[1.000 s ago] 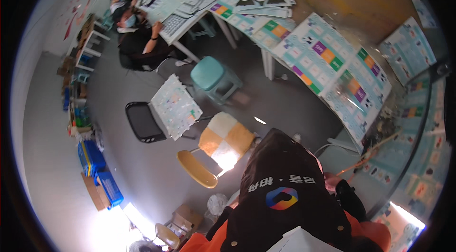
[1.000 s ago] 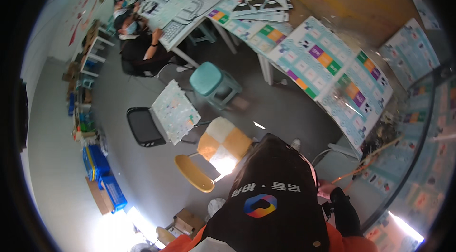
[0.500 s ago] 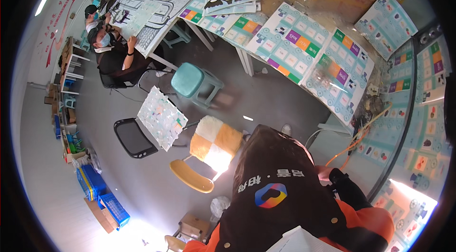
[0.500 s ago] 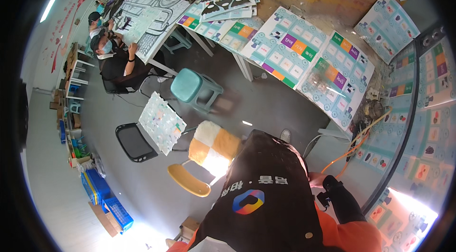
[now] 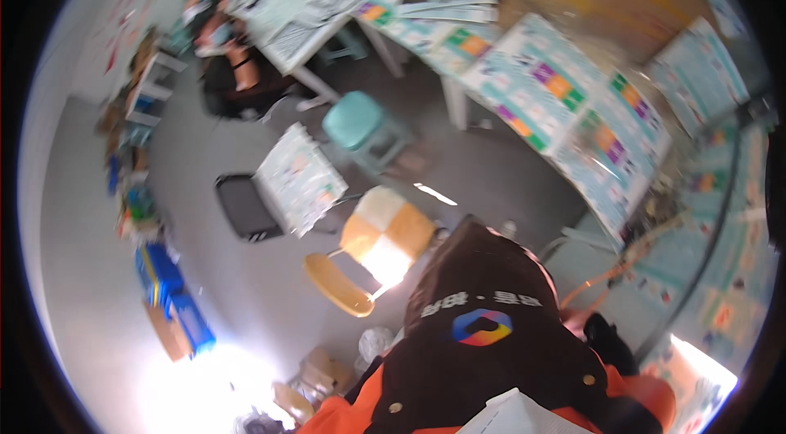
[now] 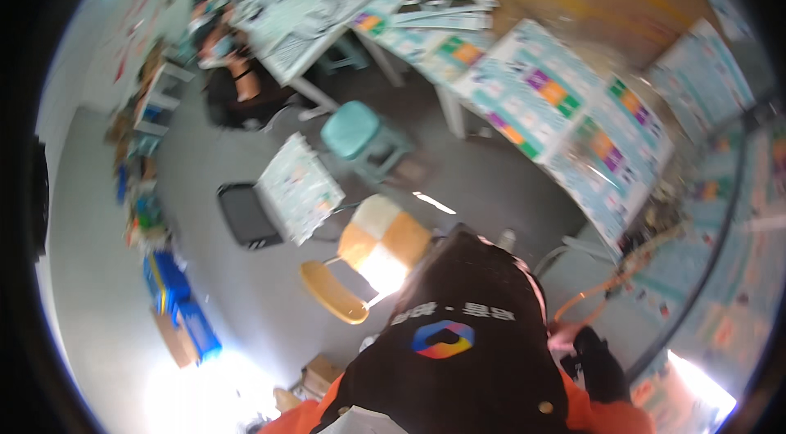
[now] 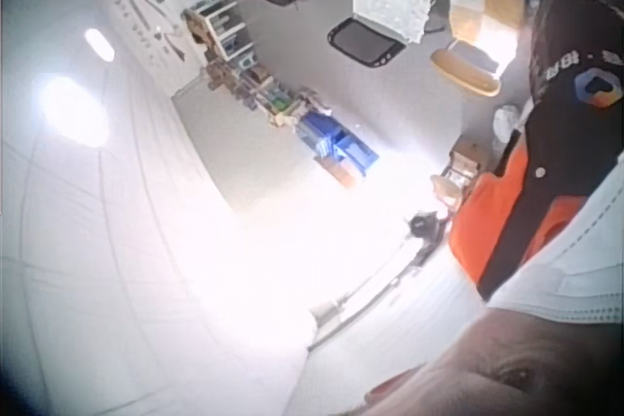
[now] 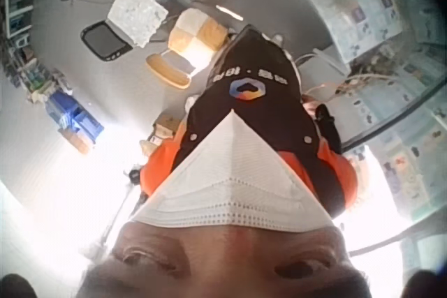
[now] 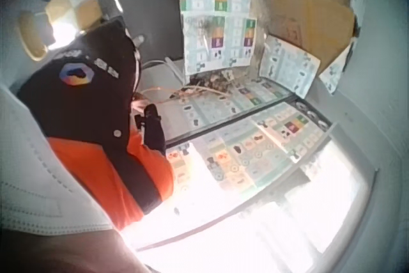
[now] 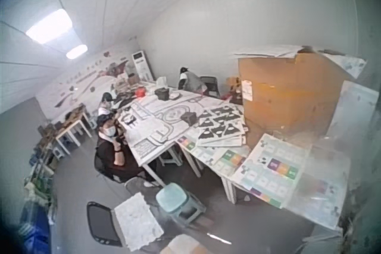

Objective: The recorder is applying adhesive to shoe components using a brush and a pressurized container.

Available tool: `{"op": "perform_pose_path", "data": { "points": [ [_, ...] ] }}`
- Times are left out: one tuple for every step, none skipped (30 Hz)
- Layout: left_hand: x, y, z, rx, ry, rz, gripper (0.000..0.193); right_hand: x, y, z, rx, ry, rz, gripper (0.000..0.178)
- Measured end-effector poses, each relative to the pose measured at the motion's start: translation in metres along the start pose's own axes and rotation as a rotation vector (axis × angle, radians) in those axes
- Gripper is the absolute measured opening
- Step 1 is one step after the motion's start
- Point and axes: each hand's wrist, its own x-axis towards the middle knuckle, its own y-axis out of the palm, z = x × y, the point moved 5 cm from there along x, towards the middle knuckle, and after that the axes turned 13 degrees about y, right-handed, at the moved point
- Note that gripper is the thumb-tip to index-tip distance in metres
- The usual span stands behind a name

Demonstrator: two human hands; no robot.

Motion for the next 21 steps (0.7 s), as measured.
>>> {"op": "perform_pose_path", "data": {
  "points": [
    [-0.005, -0.005, -0.002, -0.002, 0.029, -0.051, 0.040, 0.005, -0.005, 0.021, -0.054, 0.010, 0.029, 0.036],
    [-0.012, -0.006, -0.003, -0.005, 0.052, -0.096, 0.040, 0.010, -0.010, 0.035, -0.108, 0.013, 0.041, 0.036],
    [-0.015, -0.008, -0.005, -0.006, 0.075, -0.136, 0.040, 0.014, -0.017, 0.051, -0.160, 0.014, 0.051, 0.036],
    [-0.023, -0.010, 0.000, -0.007, 0.092, -0.174, 0.039, 0.018, -0.019, 0.062, -0.205, 0.016, 0.061, 0.036],
    [-0.028, -0.013, 0.004, -0.006, 0.105, -0.204, 0.039, 0.020, -0.020, 0.072, -0.242, 0.015, 0.066, 0.035],
    [-0.031, -0.014, 0.008, -0.002, 0.116, -0.226, 0.039, 0.021, -0.022, 0.079, -0.273, 0.012, 0.067, 0.035],
    [-0.032, -0.015, 0.010, 0.004, 0.122, -0.238, 0.039, 0.019, -0.023, 0.084, -0.295, 0.006, 0.062, 0.035],
    [-0.032, -0.015, 0.011, 0.011, 0.126, -0.245, 0.039, 0.017, -0.024, 0.087, -0.312, 0.000, 0.054, 0.035],
    [-0.030, -0.015, 0.012, 0.020, 0.129, -0.248, 0.039, 0.013, -0.024, 0.089, -0.326, -0.009, 0.043, 0.035],
    [-0.030, -0.017, 0.012, 0.033, 0.130, -0.247, 0.039, 0.011, -0.023, 0.090, -0.334, -0.019, 0.031, 0.035],
    [-0.030, -0.019, 0.011, 0.046, 0.130, -0.244, 0.039, 0.009, -0.021, 0.090, -0.341, -0.030, 0.019, 0.034],
    [-0.029, -0.021, 0.010, 0.059, 0.129, -0.241, 0.039, 0.006, -0.020, 0.090, -0.347, -0.041, 0.006, 0.034],
    [-0.028, -0.021, 0.009, 0.072, 0.128, -0.237, 0.039, 0.002, -0.019, 0.090, -0.353, -0.052, -0.008, 0.034],
    [-0.028, -0.021, 0.009, 0.084, 0.127, -0.233, 0.038, -0.001, -0.018, 0.089, -0.358, -0.061, -0.022, 0.034],
    [-0.027, -0.021, 0.008, 0.095, 0.125, -0.229, 0.038, -0.005, -0.017, 0.088, -0.364, -0.071, -0.036, 0.034],
    [-0.026, -0.020, 0.008, 0.106, 0.124, -0.224, 0.038, -0.009, -0.017, 0.086, -0.369, -0.079, -0.050, 0.034],
    [-0.026, -0.019, 0.009, 0.116, 0.122, -0.220, 0.038, -0.013, -0.016, 0.085, -0.375, -0.086, -0.064, 0.034],
    [-0.026, -0.017, 0.009, 0.126, 0.120, -0.216, 0.038, -0.017, -0.015, 0.083, -0.381, -0.094, -0.078, 0.033],
    [-0.025, -0.016, 0.008, 0.136, 0.119, -0.212, 0.038, -0.021, -0.015, 0.083, -0.387, -0.102, -0.092, 0.033],
    [-0.024, -0.016, 0.008, 0.146, 0.119, -0.208, 0.038, -0.024, -0.014, 0.082, -0.393, -0.110, -0.107, 0.033],
    [-0.023, -0.015, 0.007, 0.156, 0.118, -0.204, 0.038, -0.028, -0.013, 0.082, -0.400, -0.118, -0.121, 0.033]
  ]
}}
